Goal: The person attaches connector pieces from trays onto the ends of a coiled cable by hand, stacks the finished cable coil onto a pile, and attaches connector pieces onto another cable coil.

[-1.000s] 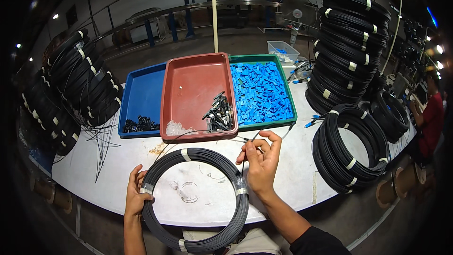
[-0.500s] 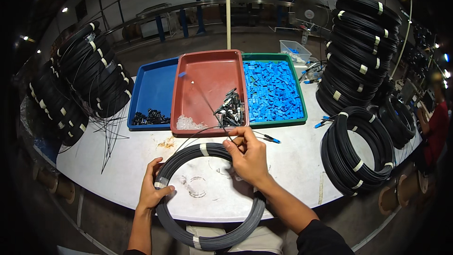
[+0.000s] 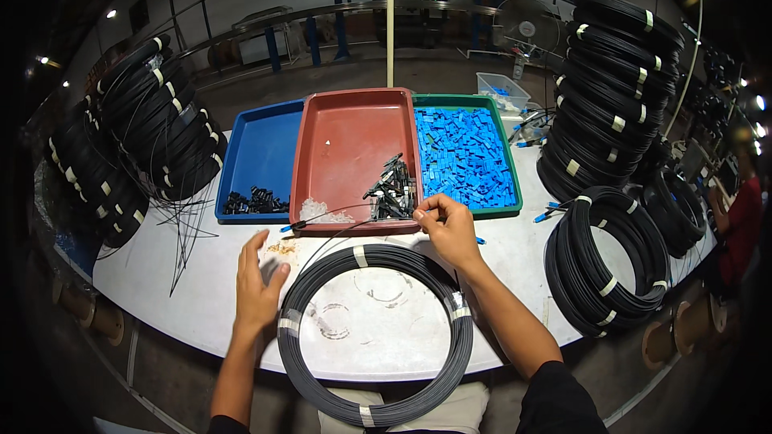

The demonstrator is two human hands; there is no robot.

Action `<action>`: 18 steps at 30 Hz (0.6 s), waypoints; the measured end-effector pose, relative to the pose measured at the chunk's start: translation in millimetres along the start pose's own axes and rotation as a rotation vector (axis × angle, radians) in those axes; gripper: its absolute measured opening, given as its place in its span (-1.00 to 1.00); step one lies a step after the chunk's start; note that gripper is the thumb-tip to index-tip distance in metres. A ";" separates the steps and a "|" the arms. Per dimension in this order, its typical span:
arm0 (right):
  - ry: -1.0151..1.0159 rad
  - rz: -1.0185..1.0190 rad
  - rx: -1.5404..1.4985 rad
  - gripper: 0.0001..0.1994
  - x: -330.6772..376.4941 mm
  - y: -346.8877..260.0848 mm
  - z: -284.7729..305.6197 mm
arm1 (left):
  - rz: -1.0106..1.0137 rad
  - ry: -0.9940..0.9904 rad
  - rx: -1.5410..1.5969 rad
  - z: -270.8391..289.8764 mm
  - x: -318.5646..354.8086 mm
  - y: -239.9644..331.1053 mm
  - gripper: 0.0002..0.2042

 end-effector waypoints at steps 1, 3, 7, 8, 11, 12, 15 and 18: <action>0.011 -0.001 0.007 -0.92 -1.6 1.5 5.7 | -0.096 -0.035 -0.056 -8.6 -15.6 -7.1 -0.40; -0.066 -0.012 0.075 -0.93 -4.2 4.6 5.0 | -0.181 -0.034 -0.140 -17.3 -38.9 -15.1 -0.42; -0.140 -0.083 0.074 -0.92 -7.7 18.1 2.2 | -0.153 -0.328 -0.055 -48.0 -50.4 -11.6 -0.50; -0.143 -0.060 0.071 -0.91 -7.6 22.8 0.9 | -0.086 -0.402 -0.054 -57.0 -49.6 -14.1 -0.55; -0.188 -0.116 0.042 -0.89 -4.7 26.7 1.4 | -0.043 -0.456 -0.050 -69.6 -48.3 -17.3 -0.65; -0.181 -0.149 0.025 -0.88 -6.2 30.0 3.3 | -0.064 -0.428 -0.048 -69.6 -47.8 -17.5 -0.70; -0.096 -0.122 0.098 -0.86 -7.3 26.2 23.3 | -0.129 -0.343 -0.025 -65.9 -47.9 -10.4 -0.81; -0.063 0.159 0.478 -0.82 -10.0 21.7 33.5 | -0.308 -0.232 -0.074 -53.0 -46.8 -0.7 -0.86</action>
Point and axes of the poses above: each hand's wrist, its own x-axis away from the middle knuckle, its own z-axis out of the back of the hand, y = z × x, the point moved 6 cm from there along -x, towards the middle knuckle, and after that the axes turned 6 degrees about y, right-handed, at the moved point
